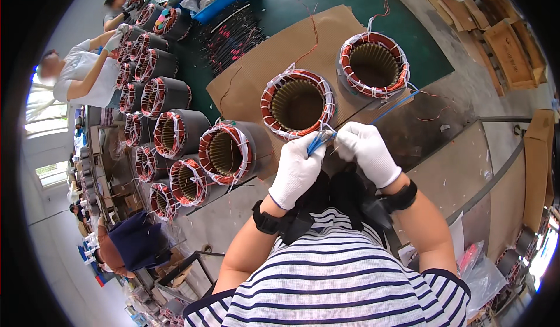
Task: The person, using a tool and by hand, connects wires to multiple metal stators arranged on a table. The person handles bundles of blue wires, threading and securing them to the copper coils of each stator in sequence.
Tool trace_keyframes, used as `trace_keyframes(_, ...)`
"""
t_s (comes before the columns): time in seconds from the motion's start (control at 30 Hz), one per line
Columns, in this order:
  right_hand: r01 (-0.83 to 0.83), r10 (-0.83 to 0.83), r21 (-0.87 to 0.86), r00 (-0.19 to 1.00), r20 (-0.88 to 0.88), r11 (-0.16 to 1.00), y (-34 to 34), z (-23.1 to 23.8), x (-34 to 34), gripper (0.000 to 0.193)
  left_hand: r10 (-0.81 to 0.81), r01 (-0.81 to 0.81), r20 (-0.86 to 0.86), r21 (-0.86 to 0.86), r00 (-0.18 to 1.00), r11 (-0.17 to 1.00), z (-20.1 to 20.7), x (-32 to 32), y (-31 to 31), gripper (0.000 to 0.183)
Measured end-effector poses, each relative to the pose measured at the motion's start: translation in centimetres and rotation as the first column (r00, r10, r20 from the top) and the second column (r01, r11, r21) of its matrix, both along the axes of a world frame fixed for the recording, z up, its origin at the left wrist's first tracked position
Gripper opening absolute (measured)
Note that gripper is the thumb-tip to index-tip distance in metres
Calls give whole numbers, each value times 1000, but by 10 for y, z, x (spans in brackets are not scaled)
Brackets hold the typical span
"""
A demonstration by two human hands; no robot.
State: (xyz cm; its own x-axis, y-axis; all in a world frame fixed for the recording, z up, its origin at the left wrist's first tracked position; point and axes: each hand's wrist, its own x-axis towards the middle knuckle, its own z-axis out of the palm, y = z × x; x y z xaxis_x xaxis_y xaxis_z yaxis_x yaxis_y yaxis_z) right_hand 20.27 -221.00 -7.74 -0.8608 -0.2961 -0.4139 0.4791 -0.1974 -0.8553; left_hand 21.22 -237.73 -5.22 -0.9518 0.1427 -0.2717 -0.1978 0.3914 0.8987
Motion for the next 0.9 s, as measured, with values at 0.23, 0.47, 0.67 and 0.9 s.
trace_keyframes(0.23, 285, 227, 549, 692, -685, 786, 9, 3, 0, 8, -24, 25, 30, -21, 999, 999, -5, 1, 0, 24)
trace_keyframes(0.47, 48, -32, -115, 990, 139, 992, 4, -7, 1, 25, -12, 12, -11, -20, 1000, 1000, -3, 4, 3, 24)
trace_keyframes(0.67, 624, 399, 559, 394, -828, 546, 10, -2, 8, 26, 55, -62, 112, 63, 992, 996, 13, 1, 3, 22)
trace_keyframes(0.9, 346, 546, 679, 411, -730, 647, 16, -3, -16, 11, 51, -177, 423, 264, 905, 948, 25, -8, 1, 30)
